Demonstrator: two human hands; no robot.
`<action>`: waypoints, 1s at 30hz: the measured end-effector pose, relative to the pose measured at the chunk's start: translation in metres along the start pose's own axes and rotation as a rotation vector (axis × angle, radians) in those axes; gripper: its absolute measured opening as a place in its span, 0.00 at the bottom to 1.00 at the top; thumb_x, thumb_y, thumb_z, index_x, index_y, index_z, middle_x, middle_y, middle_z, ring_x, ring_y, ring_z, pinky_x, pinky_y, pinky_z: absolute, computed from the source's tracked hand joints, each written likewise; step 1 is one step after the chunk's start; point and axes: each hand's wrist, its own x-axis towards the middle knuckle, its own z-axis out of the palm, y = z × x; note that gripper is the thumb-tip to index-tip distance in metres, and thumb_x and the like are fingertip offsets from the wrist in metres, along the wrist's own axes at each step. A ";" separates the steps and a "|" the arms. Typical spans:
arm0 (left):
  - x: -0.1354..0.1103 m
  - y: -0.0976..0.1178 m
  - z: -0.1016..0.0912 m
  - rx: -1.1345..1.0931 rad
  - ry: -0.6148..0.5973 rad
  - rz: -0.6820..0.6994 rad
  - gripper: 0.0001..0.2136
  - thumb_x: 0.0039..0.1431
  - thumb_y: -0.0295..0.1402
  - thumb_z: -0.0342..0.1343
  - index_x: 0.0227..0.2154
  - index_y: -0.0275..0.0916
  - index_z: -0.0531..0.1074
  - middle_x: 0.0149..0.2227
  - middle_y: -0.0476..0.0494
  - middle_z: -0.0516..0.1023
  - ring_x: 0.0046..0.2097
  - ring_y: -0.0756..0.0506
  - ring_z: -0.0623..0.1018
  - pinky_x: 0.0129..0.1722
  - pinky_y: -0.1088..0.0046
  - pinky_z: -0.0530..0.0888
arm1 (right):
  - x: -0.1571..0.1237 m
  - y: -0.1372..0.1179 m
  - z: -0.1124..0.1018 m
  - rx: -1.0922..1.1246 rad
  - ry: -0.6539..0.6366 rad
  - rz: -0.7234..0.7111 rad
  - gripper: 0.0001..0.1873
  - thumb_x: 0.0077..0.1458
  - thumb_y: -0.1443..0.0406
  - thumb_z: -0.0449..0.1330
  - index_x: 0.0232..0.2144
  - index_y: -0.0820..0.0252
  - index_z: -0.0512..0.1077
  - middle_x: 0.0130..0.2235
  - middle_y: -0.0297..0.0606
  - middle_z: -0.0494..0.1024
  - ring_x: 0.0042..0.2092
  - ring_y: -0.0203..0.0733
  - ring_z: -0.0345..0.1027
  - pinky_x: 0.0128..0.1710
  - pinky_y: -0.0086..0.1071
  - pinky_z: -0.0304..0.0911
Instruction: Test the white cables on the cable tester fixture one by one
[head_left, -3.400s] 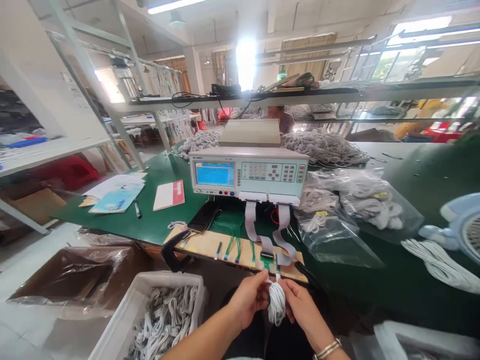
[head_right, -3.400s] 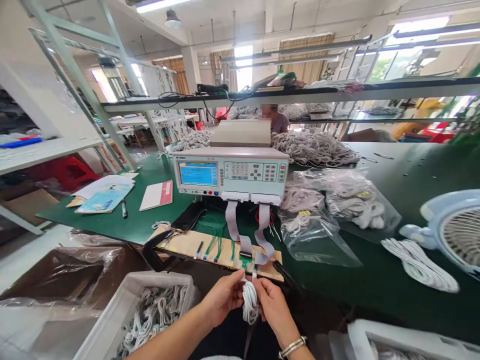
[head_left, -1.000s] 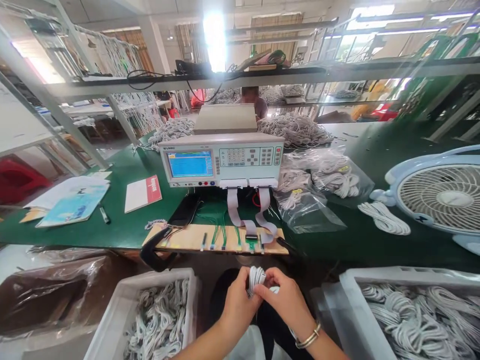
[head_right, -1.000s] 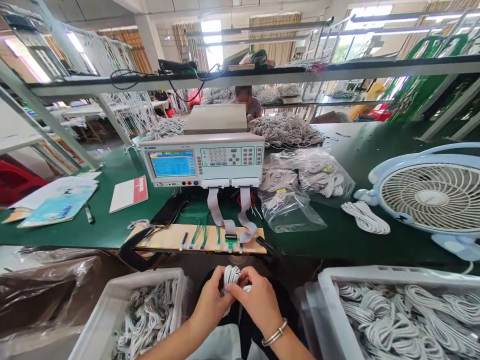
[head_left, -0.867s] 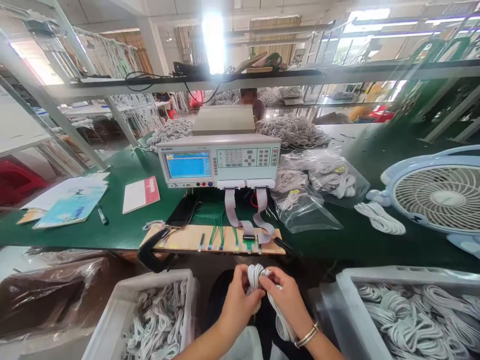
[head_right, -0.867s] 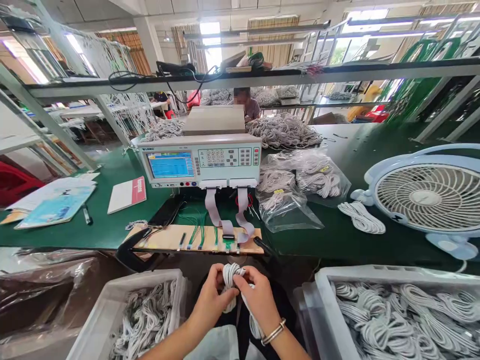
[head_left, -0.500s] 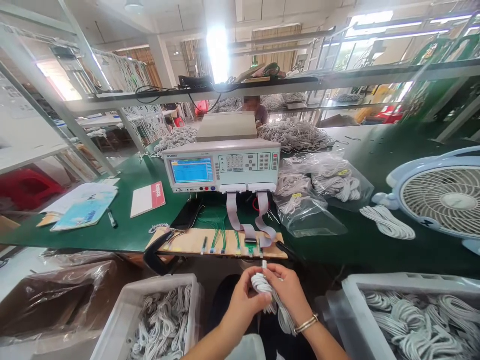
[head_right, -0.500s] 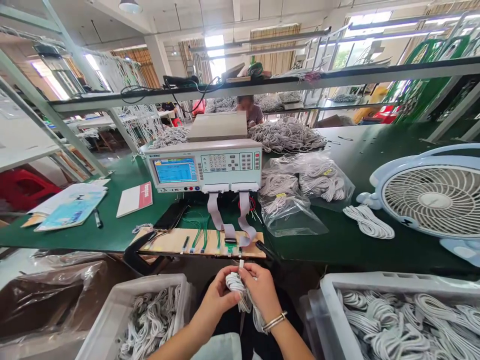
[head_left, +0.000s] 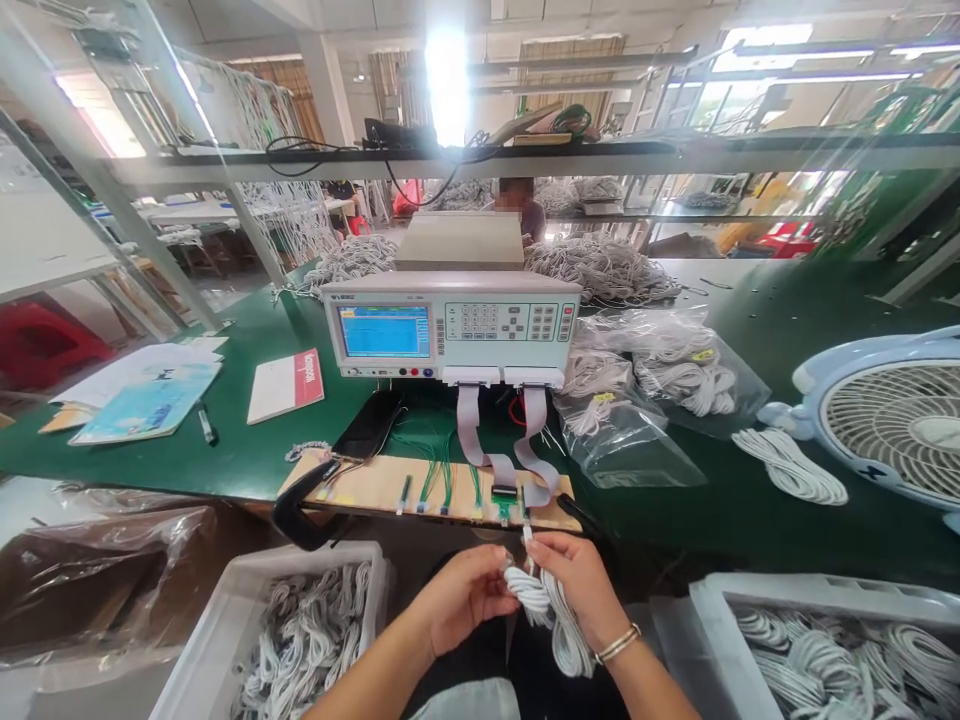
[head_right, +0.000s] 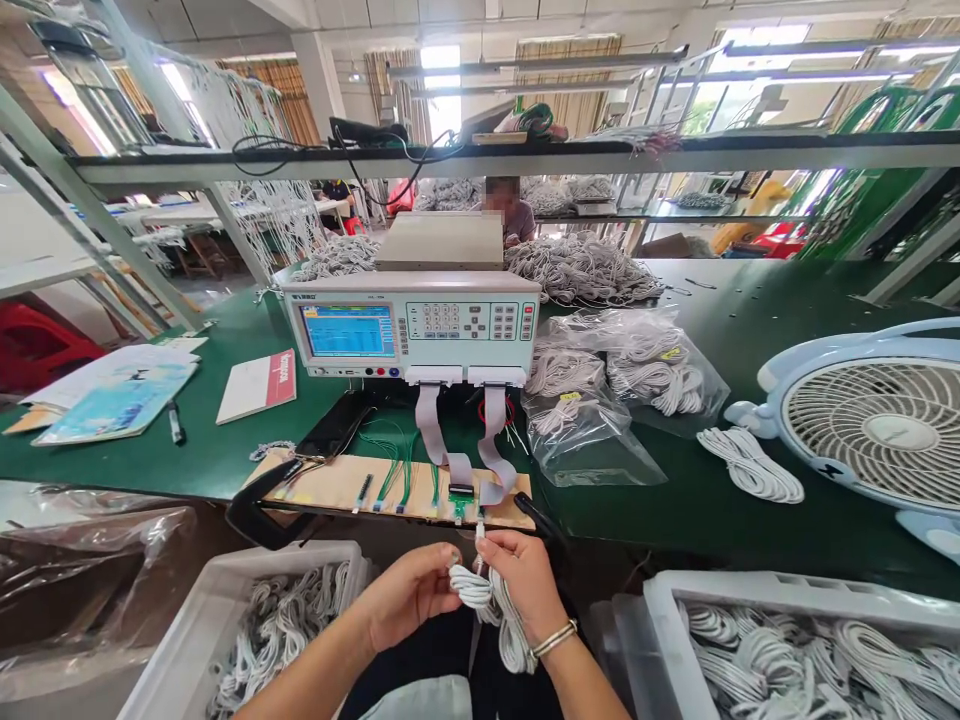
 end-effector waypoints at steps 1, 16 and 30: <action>0.003 0.002 -0.003 0.032 0.039 0.012 0.12 0.45 0.39 0.54 0.26 0.34 0.67 0.23 0.49 0.68 0.24 0.55 0.68 0.27 0.79 0.66 | 0.000 0.002 0.002 0.061 0.020 0.034 0.14 0.41 0.57 0.59 0.22 0.65 0.72 0.18 0.34 0.72 0.20 0.36 0.63 0.20 0.28 0.58; 0.026 -0.021 0.012 -0.088 0.373 0.282 0.12 0.39 0.36 0.59 0.19 0.33 0.64 0.17 0.52 0.66 0.17 0.59 0.63 0.18 0.86 0.61 | -0.012 -0.008 -0.007 -0.146 0.083 -0.147 0.14 0.43 0.60 0.57 0.29 0.65 0.73 0.27 0.40 0.76 0.30 0.42 0.68 0.30 0.30 0.62; 0.025 -0.010 0.006 0.026 0.301 0.256 0.15 0.40 0.41 0.57 0.26 0.31 0.70 0.19 0.52 0.63 0.19 0.58 0.60 0.19 0.82 0.55 | -0.001 0.003 -0.004 -0.067 -0.012 -0.031 0.15 0.43 0.58 0.57 0.29 0.64 0.73 0.22 0.35 0.73 0.25 0.38 0.63 0.26 0.28 0.58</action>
